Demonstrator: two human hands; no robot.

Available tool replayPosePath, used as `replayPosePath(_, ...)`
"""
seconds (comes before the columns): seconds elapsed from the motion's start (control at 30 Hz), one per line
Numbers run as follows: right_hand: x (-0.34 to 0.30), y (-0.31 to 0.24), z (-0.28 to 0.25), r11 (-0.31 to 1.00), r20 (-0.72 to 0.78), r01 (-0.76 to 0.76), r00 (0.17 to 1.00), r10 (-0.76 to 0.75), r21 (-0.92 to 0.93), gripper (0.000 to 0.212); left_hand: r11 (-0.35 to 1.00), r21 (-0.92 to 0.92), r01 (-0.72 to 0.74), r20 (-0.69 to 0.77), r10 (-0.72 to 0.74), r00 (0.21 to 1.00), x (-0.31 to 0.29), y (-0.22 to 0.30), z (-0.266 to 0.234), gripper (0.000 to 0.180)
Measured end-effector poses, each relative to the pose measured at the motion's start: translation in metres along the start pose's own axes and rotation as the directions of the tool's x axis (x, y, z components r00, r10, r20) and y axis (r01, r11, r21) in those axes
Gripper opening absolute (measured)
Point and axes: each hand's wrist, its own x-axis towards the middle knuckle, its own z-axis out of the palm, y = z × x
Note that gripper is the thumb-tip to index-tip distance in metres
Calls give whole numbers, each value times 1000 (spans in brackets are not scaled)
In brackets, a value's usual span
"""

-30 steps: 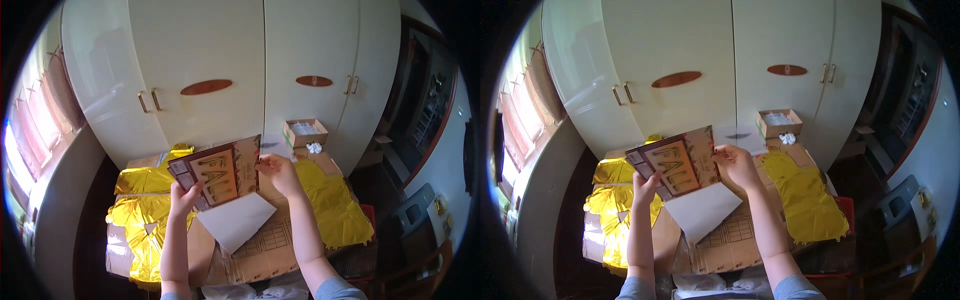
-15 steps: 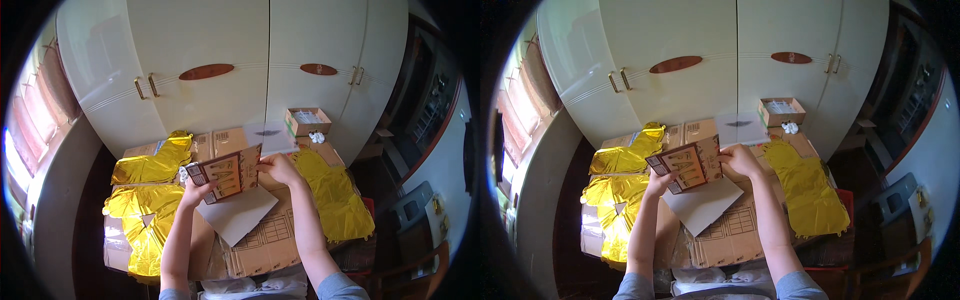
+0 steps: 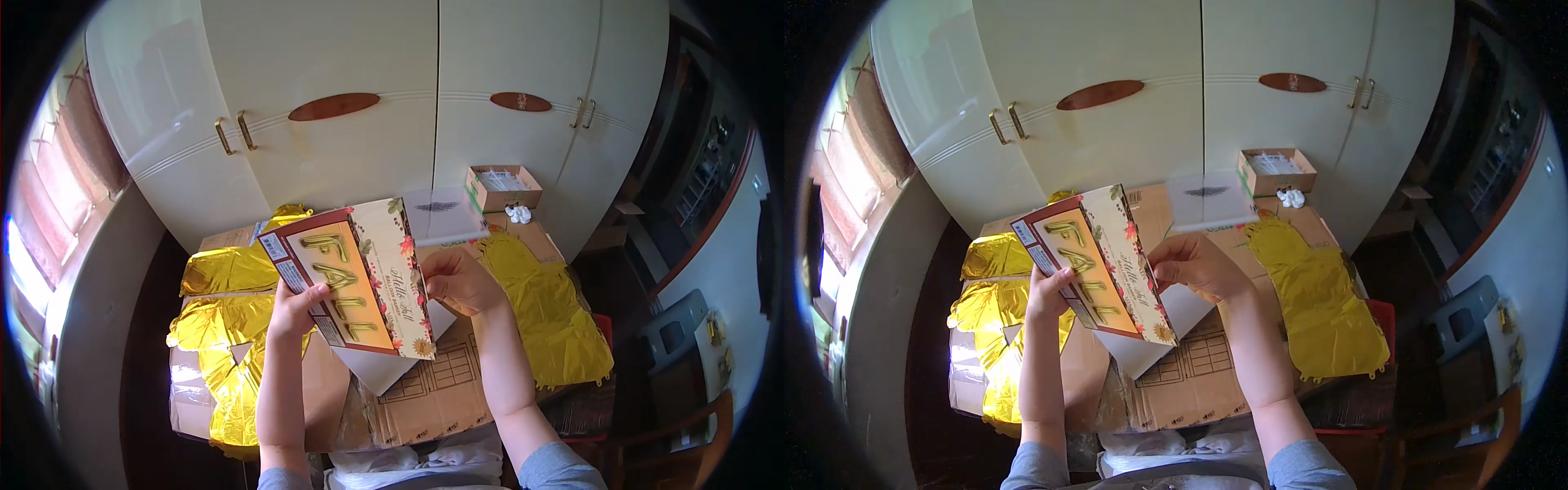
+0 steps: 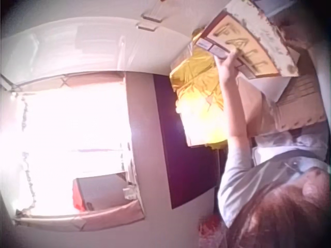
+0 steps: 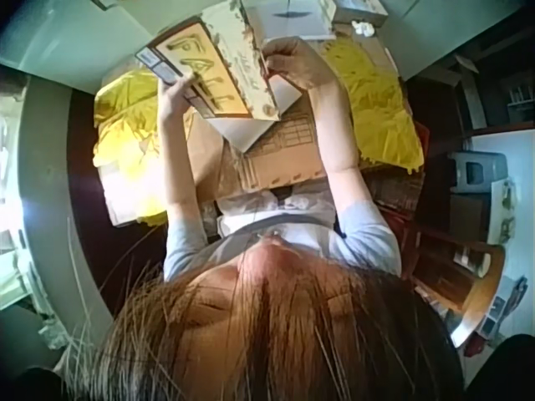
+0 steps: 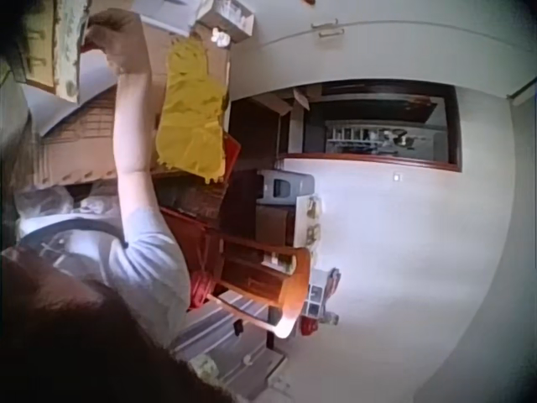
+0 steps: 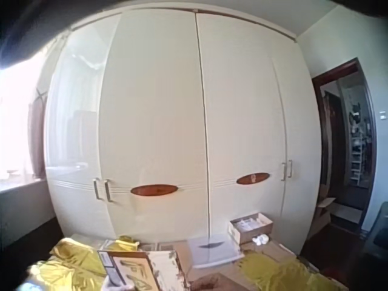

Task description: Assemble cardboard signage and small components on a table.

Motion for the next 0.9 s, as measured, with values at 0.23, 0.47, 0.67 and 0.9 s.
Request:
replayPosePath(0.23, -3, -10, 9, 988, -48, -40, 998, 33, -149, 30, 993, 111, -37, -38, 41, 998, -4, 11, 1, 42)
replayPosePath(0.47, -6, -19, 23, 937, -244, -59, 969, -28, -344, 21, 968, 239, -80, -79, 102, 992, -10, 25, 11, 45)
replayPosePath(0.67, -2, -10, 26, 842, -323, -32, 931, -171, -539, 13, 969, 228, -93, -85, 115, 990, -10, 25, 10, 38)
replayPosePath(0.9, 3, 0, 25, 819, -368, 8, 891, -266, -573, 15, 972, 210, -107, -128, 136, 982, -6, 25, 12, 39)
